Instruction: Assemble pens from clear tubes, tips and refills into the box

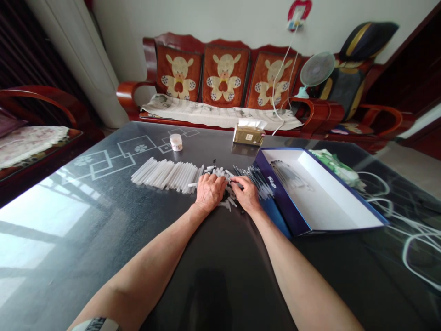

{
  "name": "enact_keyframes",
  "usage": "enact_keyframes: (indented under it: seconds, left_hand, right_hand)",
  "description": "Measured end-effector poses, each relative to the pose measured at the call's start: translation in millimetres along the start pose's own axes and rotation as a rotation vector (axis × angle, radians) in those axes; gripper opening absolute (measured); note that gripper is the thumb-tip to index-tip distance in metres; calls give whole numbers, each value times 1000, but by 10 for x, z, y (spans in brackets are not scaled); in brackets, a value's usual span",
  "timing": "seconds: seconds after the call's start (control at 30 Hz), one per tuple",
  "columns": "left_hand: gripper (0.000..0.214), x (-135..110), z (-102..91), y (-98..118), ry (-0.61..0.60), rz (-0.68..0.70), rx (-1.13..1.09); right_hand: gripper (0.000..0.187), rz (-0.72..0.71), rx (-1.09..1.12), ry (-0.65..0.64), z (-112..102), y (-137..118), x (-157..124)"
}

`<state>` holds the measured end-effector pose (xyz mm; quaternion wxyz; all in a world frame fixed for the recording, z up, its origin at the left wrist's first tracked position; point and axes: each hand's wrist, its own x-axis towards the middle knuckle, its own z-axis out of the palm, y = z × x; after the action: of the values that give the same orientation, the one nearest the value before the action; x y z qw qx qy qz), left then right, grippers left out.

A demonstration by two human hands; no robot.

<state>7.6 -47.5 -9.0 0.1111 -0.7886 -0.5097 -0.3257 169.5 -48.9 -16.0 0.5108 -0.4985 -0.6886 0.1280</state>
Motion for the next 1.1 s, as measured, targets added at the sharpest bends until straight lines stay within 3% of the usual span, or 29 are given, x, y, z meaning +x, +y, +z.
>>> enact_keyframes:
  seconds: [0.33,0.53,0.63,0.73,0.8,0.93,1.0,1.1]
  left_hand:
    - [34,2,0,1,-6,41,2]
    - [34,9,-39,39,-52,62,-42]
    - [34,5,-68,59,-39,53,-42]
    - [34,2,-79,49,-19,13,-21]
    - [34,2,-73,32,-16,-18,3]
    - [33,7,-48,4,-5,-47,34]
    - [33,8,-40,1,7,-29,32]
    - [33,7,-34,-1,29,8,16]
  right_hand:
    - [15,-87,25,16,-8,-64,-10]
    - [15,-47,75,45,-18,-126,-20]
    - [17,54,91,119,-40,-98,-17]
    - [23,265,101,262,-55,-13,5]
    - [27,302,94,330,-53,30,20]
    - [31,-25,-68,313,-36,-19,11]
    - [28,-180,-190,197,-29,-94,-15]
    - [25,-229,-325,-13,-32,-207,-47]
